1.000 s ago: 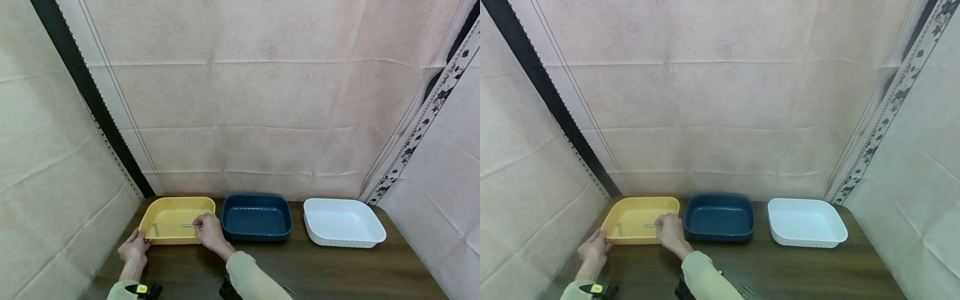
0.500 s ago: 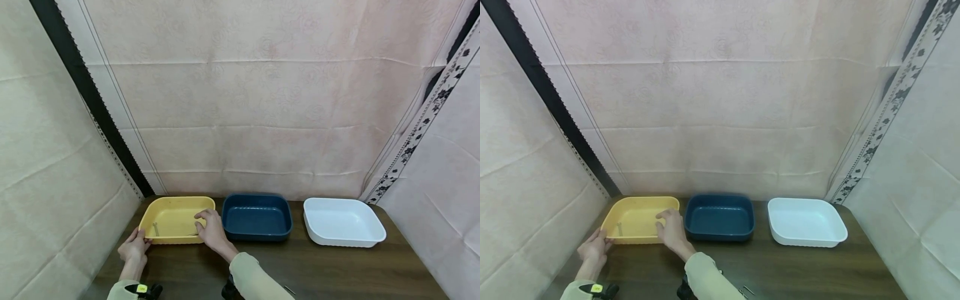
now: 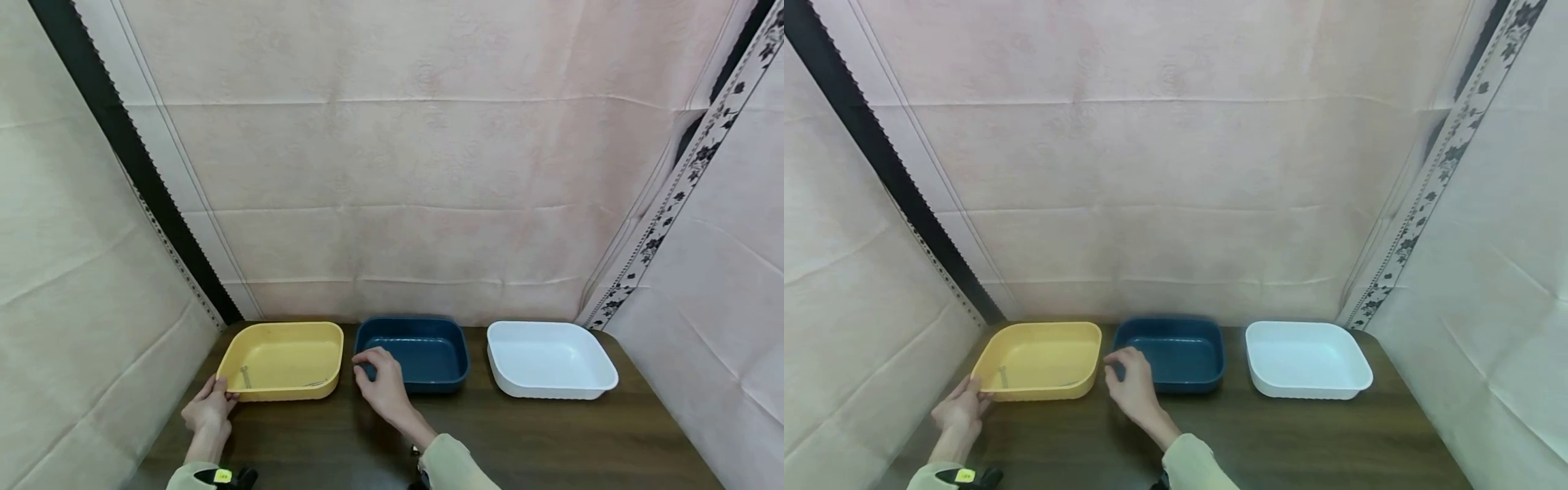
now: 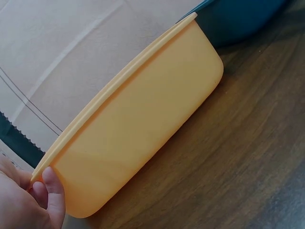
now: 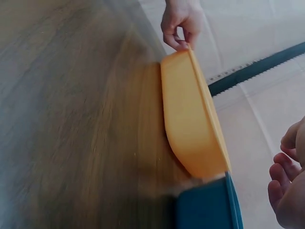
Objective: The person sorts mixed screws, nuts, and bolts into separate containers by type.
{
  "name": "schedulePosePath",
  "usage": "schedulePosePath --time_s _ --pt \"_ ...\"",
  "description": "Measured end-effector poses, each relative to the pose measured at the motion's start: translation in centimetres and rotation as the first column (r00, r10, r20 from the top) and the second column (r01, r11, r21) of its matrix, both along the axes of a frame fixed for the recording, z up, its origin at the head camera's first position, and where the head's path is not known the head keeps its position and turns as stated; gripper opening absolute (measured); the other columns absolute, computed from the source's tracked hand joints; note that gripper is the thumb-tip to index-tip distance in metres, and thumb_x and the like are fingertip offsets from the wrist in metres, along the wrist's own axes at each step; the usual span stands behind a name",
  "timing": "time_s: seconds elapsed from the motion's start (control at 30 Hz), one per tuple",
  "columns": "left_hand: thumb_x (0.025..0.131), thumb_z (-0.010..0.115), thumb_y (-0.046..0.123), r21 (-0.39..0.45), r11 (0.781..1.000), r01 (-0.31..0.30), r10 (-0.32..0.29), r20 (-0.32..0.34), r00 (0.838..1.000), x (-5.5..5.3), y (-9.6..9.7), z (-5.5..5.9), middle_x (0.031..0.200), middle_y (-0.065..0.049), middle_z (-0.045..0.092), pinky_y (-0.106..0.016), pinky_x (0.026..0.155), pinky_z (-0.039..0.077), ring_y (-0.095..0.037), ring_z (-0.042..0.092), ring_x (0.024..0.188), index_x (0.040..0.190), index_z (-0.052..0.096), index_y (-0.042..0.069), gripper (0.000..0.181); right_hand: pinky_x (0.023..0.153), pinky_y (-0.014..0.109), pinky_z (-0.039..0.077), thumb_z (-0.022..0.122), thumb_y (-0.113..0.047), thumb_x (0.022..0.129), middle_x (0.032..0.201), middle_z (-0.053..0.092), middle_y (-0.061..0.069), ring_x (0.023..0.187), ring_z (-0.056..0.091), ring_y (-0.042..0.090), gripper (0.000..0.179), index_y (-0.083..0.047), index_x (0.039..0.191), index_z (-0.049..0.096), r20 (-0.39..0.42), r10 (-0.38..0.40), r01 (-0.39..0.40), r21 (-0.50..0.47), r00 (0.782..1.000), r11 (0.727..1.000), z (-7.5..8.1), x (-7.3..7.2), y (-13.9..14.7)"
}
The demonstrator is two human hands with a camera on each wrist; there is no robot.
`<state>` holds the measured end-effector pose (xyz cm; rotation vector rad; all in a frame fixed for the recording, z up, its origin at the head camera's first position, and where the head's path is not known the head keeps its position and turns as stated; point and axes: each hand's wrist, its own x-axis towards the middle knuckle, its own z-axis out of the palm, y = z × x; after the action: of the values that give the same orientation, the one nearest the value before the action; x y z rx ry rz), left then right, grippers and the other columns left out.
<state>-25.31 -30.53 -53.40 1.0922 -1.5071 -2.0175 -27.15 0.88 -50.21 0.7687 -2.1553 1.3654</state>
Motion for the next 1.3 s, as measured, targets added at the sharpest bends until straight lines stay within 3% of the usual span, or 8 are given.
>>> schedulePosePath --time_s 0.17,0.43,0.77,1.0,1.17,1.3 --pt "0.103 0.056 0.020 -0.016 1.000 0.018 -0.017 0.036 0.999 -0.3 -0.2 0.1 0.136 -0.010 0.049 -0.018 0.067 0.056 0.002 0.060 0.064 0.147 0.048 0.011 0.046 0.073 0.035 0.054 0.072 0.004 0.087 0.097 0.067 -0.001 0.089 0.063 0.016 0.018 -0.010 0.097 0.073 0.025 -0.029 0.030 -0.017 0.999 0.999 0.0 1.0 2.2" --pt "0.103 0.055 0.021 0.004 1.000 0.020 -0.020 0.050 0.999 -0.3 -0.3 0.1 0.145 -0.013 0.045 -0.019 0.069 0.056 0.001 0.062 0.068 0.148 0.046 0.012 0.047 0.073 0.040 0.054 0.071 0.004 0.089 0.098 0.067 -0.001 0.087 0.063 0.013 0.018 -0.009 0.100 0.073 0.125 -0.062 0.066 -0.024 0.990 0.998 -0.8 2.9 5.1" --pt "0.102 0.056 0.018 0.005 1.000 0.014 -0.014 0.003 1.000 0.1 -0.1 0.2 0.131 -0.009 0.048 -0.020 0.065 0.057 0.000 0.061 0.064 0.146 0.049 0.008 0.045 0.071 0.034 0.054 0.071 0.007 0.088 0.097 0.067 0.001 0.085 0.062 0.012 0.021 -0.010 0.100 0.073 0.172 -0.131 0.138 -0.025 0.976 0.990 -1.3 4.0 8.5" --pt "0.103 0.054 0.021 -0.019 0.999 0.051 -0.051 0.012 0.999 0.2 -0.2 0.1 0.142 -0.016 0.043 -0.019 0.070 0.056 0.002 0.062 0.067 0.148 0.046 0.010 0.047 0.070 0.029 0.053 0.072 0.008 0.086 0.094 0.067 0.000 0.084 0.062 0.012 0.024 -0.013 0.097 0.073 0.213 -0.171 0.176 -0.005 0.962 0.984 -1.2 4.6 10.4" --pt "0.103 0.054 0.022 -0.004 0.999 0.054 -0.054 0.012 0.998 0.2 -0.2 0.1 0.139 -0.014 0.044 -0.020 0.071 0.057 0.002 0.063 0.066 0.148 0.045 0.010 0.047 0.070 0.033 0.054 0.072 0.009 0.085 0.095 0.067 0.002 0.085 0.062 0.012 0.025 -0.013 0.098 0.073 0.207 -0.191 0.194 0.002 0.960 0.981 -1.1 4.9 11.6" --pt "0.103 0.053 0.030 -0.101 0.995 0.022 -0.019 0.035 0.999 0.9 -0.2 0.0 0.143 -0.016 0.045 -0.018 0.069 0.056 0.002 0.063 0.064 0.147 0.048 0.010 0.049 0.069 0.033 0.055 0.073 0.011 0.083 0.093 0.067 0.002 0.082 0.062 0.011 0.027 -0.012 0.096 0.073 0.153 -0.210 0.212 0.003 0.966 0.977 -1.3 5.1 12.4"
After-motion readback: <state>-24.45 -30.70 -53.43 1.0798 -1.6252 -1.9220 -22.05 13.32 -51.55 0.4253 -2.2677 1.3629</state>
